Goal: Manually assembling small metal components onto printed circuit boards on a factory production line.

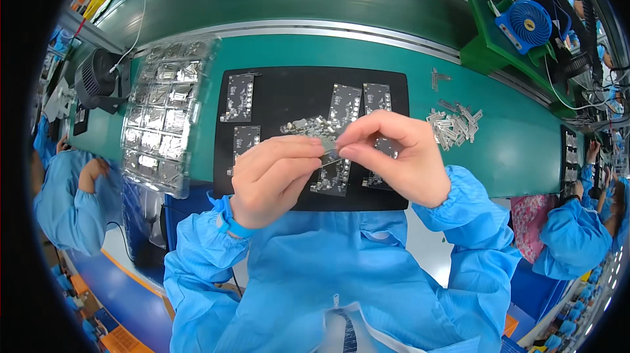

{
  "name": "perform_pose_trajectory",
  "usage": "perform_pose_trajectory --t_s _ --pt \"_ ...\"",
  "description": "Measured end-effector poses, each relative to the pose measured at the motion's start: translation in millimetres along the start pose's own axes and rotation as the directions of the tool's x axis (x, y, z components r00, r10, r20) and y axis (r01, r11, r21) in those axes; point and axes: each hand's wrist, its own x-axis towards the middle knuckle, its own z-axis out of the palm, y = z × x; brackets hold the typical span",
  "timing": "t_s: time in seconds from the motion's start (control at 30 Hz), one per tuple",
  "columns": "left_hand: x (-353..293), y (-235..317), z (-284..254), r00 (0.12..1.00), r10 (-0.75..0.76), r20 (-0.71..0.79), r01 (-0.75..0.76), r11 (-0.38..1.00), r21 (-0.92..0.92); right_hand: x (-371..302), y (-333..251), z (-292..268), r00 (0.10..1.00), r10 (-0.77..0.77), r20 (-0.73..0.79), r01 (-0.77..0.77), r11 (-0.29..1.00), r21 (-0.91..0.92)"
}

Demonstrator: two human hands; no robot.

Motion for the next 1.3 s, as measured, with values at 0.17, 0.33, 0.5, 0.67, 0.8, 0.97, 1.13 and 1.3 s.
perform_pose_trajectory --t_s 0.17,0.33,0.5,0.67,0.8,0.97,1.13,1.3 --pt "-2.1 -2.5 -3.4 0.999 0.044 -0.018 -0.043 0.999 0.03 4.5 3.8 6.6 1.0 -0.019 0.024 0.02 1.0 -0.015" --pt "-2.1 -5.7 -3.9 0.997 0.074 -0.01 -0.074 0.997 0.037 7.9 1.6 5.9 0.998 -0.027 0.057 0.031 0.997 -0.066" --pt "-3.2 -8.3 -5.3 0.996 0.09 -0.003 -0.09 0.995 0.039 9.4 2.3 5.8 0.998 -0.01 0.059 0.016 0.994 -0.104" --pt "-3.3 -10.8 -6.4 0.994 0.107 0.005 -0.107 0.993 0.058 11.5 2.7 6.0 0.997 -0.045 0.063 0.052 0.992 -0.116" --pt "-4.0 -12.0 -7.6 0.993 0.115 0.003 -0.115 0.991 0.073 13.7 5.9 8.8 0.995 -0.088 0.05 0.094 0.987 -0.129" --pt "-4.4 -14.3 -10.0 0.991 0.128 0.035 -0.131 0.986 0.102 16.0 4.4 8.6 0.995 -0.072 0.072 0.082 0.985 -0.149" --pt "-5.9 -17.1 -11.5 0.993 0.116 0.037 -0.119 0.989 0.092 19.7 7.7 7.9 0.987 -0.117 0.106 0.135 0.974 -0.182" --pt "2.4 -12.6 -15.3 0.958 -0.286 0.01 0.286 0.956 -0.067 32.5 10.2 6.3 0.978 -0.171 0.122 0.195 0.956 -0.22"
